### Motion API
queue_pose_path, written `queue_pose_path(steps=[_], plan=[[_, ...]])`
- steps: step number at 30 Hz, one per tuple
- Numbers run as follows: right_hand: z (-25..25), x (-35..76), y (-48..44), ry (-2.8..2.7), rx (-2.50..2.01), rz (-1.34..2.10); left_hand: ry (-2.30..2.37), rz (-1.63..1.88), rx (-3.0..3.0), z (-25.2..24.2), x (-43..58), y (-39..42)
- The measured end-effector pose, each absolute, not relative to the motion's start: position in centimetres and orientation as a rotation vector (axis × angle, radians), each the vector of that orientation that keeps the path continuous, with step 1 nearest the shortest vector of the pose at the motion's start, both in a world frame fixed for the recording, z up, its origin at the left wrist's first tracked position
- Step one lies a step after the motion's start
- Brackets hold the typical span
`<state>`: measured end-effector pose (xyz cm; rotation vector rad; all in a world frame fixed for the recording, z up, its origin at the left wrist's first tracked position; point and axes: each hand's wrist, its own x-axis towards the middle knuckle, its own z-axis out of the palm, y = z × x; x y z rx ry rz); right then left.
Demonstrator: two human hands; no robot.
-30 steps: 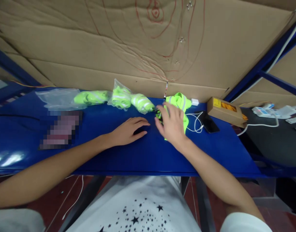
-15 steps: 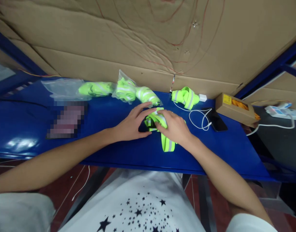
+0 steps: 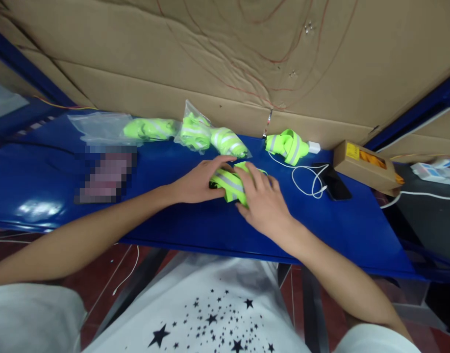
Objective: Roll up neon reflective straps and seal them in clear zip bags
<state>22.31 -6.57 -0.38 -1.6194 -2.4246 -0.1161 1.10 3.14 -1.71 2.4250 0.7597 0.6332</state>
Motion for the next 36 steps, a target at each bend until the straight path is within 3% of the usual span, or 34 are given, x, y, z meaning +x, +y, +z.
queue_pose_path(steps=[6, 12, 14, 21, 26, 32, 36], plan=[[0.7, 24.5, -4.8, -2.359, -1.839, 0.050, 0.685, 0.553, 2.503, -1.6, 0.5, 3.6], [3.3, 26.0, -4.7, -2.245, -1.418, 0.684, 0.450, 0.491, 2.486, -2.0, 0.3, 2.8], [3.7, 26.1, -4.7, -2.166, -1.299, 0.750, 0.379, 0.434, 2.387, -2.0, 0.3, 2.5], [1.8, 26.1, -4.7, -2.150, -1.158, -0.274, 0.306, 0.443, 2.000, -2.7, 1.1, 2.0], [0.2, 24.2, -5.5, -2.259, -0.844, -0.452, 0.348, 0.809, 1.961, -3.1, 2.2, 1.1], [-0.4, 22.8, -6.4, -2.182, -0.853, -0.604, 0.505, 0.957, 1.745, -2.5, 2.3, 0.9], [0.2, 22.8, -7.1, -2.117, -0.518, -0.688, 0.675, 1.048, 1.451, -2.0, 2.3, 1.1]])
